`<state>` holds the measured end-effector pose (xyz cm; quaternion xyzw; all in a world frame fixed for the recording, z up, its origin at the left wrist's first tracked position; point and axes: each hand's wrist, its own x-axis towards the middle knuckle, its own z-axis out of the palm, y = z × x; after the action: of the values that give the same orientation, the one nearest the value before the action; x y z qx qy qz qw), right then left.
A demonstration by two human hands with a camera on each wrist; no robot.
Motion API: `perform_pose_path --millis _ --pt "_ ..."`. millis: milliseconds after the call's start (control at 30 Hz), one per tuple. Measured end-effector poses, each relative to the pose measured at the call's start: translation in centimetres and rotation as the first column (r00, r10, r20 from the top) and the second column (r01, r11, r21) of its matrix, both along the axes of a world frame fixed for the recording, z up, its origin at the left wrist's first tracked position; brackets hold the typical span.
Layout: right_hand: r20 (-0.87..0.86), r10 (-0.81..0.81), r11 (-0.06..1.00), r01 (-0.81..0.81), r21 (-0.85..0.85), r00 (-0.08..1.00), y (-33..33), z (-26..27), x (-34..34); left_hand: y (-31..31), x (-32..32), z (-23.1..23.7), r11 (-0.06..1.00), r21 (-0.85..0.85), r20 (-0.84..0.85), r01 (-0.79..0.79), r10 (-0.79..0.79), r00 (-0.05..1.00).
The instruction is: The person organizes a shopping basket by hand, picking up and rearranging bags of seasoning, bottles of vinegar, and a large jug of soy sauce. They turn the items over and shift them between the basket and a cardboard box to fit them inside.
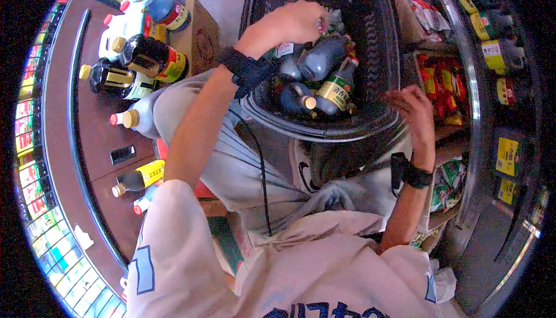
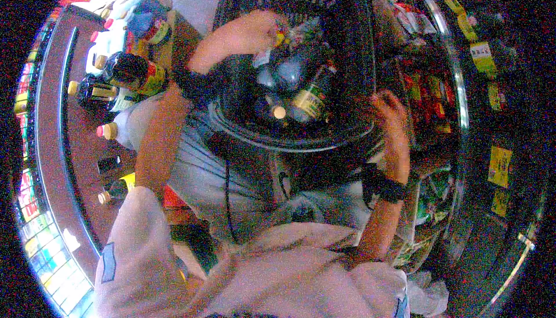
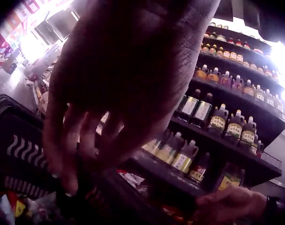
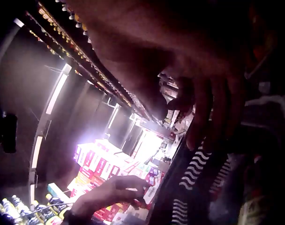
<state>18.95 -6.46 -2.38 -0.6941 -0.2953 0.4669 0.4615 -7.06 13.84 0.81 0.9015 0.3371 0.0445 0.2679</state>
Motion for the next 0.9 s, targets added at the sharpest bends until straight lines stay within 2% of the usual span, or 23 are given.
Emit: perform_pose_path --millis 33,133,167,267,367,433,467,500,533,567,667,767,800,900 --pt "0.01 0.063 0.998 -0.063 -0.02 0.998 -0.2 1.0 0.2 0.0 0.1 -0.4 1.0 -0.013 -0.035 0.006 -0.007 0.999" --pt "-0.012 -0.101 0.995 0.101 0.013 0.995 -1.8 -0.5 1.2 0.3 0.3 -1.3 1.0 -0.019 -0.104 0.022 -0.024 0.994" --pt "-0.062 0.02 1.0 -0.019 0.018 0.998 -2.2 -0.2 2.0 0.4 0.2 -1.7 1.0 -0.016 -0.121 0.027 -0.028 0.992" --pt "0.006 -0.034 0.999 0.034 -0.007 0.999 -3.4 -3.3 4.0 0.1 0.2 -1.8 0.999 0.013 -0.173 0.046 -0.043 0.984" --pt "-0.102 -0.021 1.0 0.02 -0.008 0.995 -3.3 -2.2 2.8 -0.7 0.3 -1.5 0.997 -0.074 -0.231 0.036 -0.052 0.971" --pt "0.034 -0.004 1.0 0.004 -0.004 0.999 -3.1 -3.1 2.9 -1.4 0.7 -2.7 0.94 -0.302 -0.244 0.16 -0.239 0.94" --pt "0.103 0.004 1.0 -0.004 -0.002 0.995 -3.0 -3.4 2.9 -2.3 0.6 -3.8 0.908 -0.335 -0.22 0.25 -0.333 0.917" --pt "0.1 -0.005 1.0 0.004 0.012 0.995 -2.9 -3.3 2.7 -3.0 0.4 -5.0 0.867 -0.369 -0.189 0.335 -0.423 0.886" --pt "0.096 -0.015 1.0 0.013 0.024 0.995 -2.8 -3.3 2.4 -4.6 -0.2 -6.7 0.832 -0.325 -0.149 0.449 -0.514 0.845" --pt "0.091 -0.025 0.999 0.022 0.035 0.996 -2.8 -3.3 2.1 -6.2 -0.3 -8.0 0.901 -0.221 -0.052 0.373 -0.393 0.918" --pt "0.122 -0.124 0.992 0.119 0.047 0.985 -3.0 -4.7 2.2 -7.2 1.9 -8.0 0.904 -0.309 -0.384 0.294 -0.402 0.832" --pt "0.32 -0.066 0.998 0.055 0.042 0.945 -3.1 -6.3 2.8 -8.0 1.5 -8.5 0.902 -0.23 -0.267 0.364 -0.418 0.868" --pt "0.329 -0.085 0.996 0.074 0.046 0.941 -3.0 -6.0 2.5 -8.4 1.3 -9.1 0.902 -0.209 -0.244 0.378 -0.423 0.873" --pt "0.336 -0.123 0.992 0.111 0.056 0.934 -2.7 -5.4 1.3 -9.8 1.0 -12.2 0.876 0.192 -0.097 0.443 -0.433 0.896"
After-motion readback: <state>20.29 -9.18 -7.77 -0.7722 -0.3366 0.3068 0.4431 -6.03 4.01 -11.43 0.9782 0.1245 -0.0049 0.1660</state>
